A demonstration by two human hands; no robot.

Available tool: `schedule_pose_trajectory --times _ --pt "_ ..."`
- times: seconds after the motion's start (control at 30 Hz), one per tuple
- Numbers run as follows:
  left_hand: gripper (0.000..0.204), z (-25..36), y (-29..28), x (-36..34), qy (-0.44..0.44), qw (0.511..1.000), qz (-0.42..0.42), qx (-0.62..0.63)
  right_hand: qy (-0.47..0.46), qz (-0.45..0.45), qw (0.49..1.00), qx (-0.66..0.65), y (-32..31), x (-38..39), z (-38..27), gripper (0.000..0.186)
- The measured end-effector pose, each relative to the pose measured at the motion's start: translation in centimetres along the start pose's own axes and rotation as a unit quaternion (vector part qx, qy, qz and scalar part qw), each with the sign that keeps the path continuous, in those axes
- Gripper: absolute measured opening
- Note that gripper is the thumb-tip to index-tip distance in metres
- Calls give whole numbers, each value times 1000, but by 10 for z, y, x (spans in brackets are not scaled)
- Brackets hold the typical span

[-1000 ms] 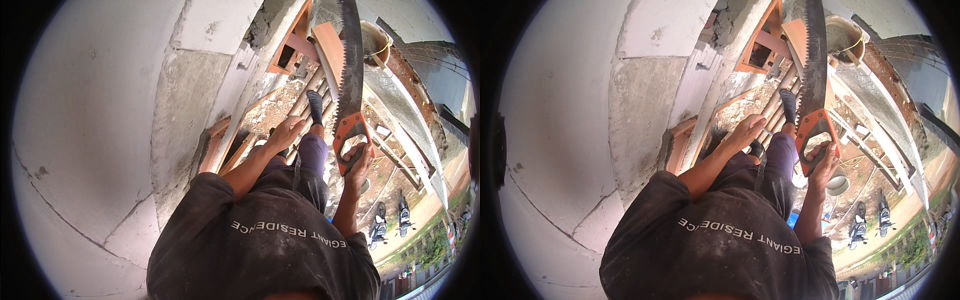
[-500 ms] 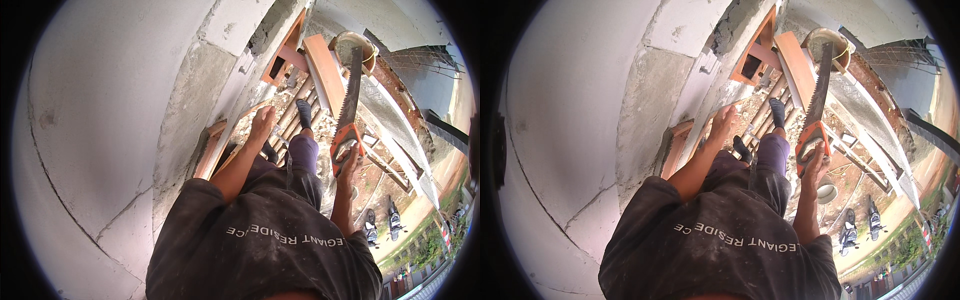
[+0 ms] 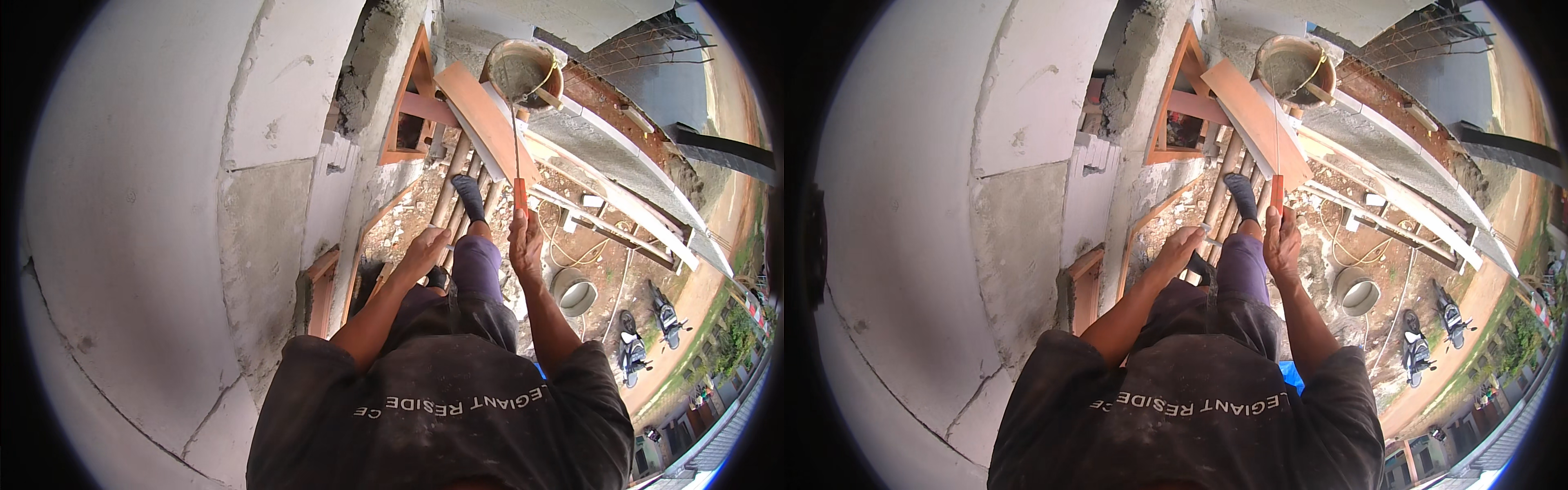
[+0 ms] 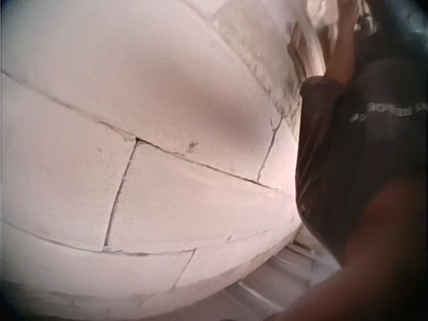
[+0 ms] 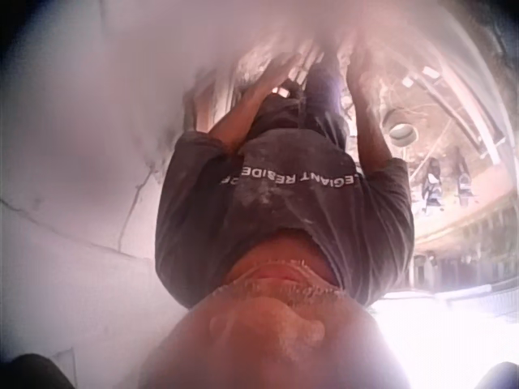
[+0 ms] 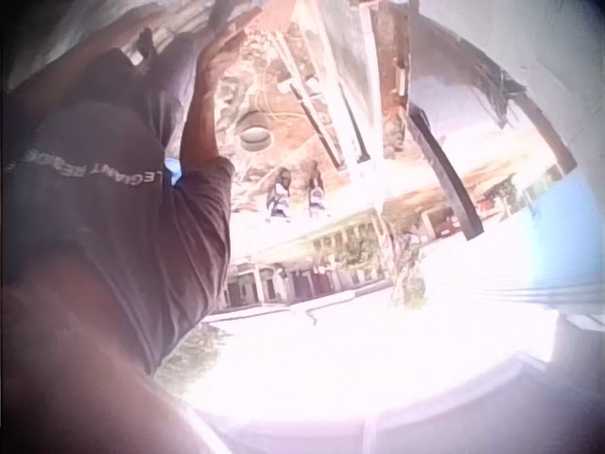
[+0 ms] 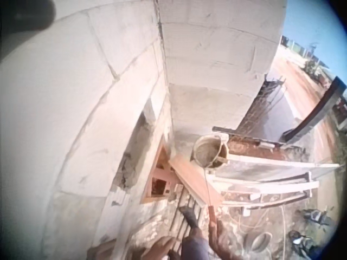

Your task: The person uses a hand saw to cut a section of a white block wall, removes the cut piece, and then applies cement mortar with a trowel to fill the resulting gap.

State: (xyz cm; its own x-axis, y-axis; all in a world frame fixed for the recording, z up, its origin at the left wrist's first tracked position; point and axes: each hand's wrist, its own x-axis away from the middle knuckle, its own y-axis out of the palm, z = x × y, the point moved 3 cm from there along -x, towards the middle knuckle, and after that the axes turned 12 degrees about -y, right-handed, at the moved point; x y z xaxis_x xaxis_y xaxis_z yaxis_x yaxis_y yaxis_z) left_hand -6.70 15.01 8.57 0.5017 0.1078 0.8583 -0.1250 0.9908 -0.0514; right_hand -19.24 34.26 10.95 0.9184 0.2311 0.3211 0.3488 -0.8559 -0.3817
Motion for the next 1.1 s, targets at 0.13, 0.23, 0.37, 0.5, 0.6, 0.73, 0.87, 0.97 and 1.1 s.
schedule_pose_trajectory --times 0.13,0.23,0.37,0.5,0.6,0.73,0.87,0.97,1.1 --pt "72 66 14 6 -50 986 -126 98 -138 -45 988 47 34 51 -23 48" --pt "67 67 19 -6 73 986 -33 -148 -179 -87 979 44 67 85 -26 54" --pt "53 48 5 6 54 971 -6 -234 -154 -222 960 69 78 97 -26 51" --pt "50 18 -13 26 105 981 -64 -147 -155 -356 920 57 53 82 -84 29" --pt "51 6 -28 50 -7 989 -119 -83 -149 -276 949 -31 56 25 -118 41" --pt "53 -15 -33 61 7 986 -96 -138 -113 -318 933 -126 155 -75 -135 73" --pt "54 -21 -36 66 113 955 -1 -274 -65 -405 910 -53 252 -141 -128 88" --pt "50 -18 -41 78 39 944 8 -326 -52 -483 873 -28 281 -144 -135 83" --pt "40 -32 -39 88 2 929 12 -371 -7 -551 834 21 290 -144 -139 87"
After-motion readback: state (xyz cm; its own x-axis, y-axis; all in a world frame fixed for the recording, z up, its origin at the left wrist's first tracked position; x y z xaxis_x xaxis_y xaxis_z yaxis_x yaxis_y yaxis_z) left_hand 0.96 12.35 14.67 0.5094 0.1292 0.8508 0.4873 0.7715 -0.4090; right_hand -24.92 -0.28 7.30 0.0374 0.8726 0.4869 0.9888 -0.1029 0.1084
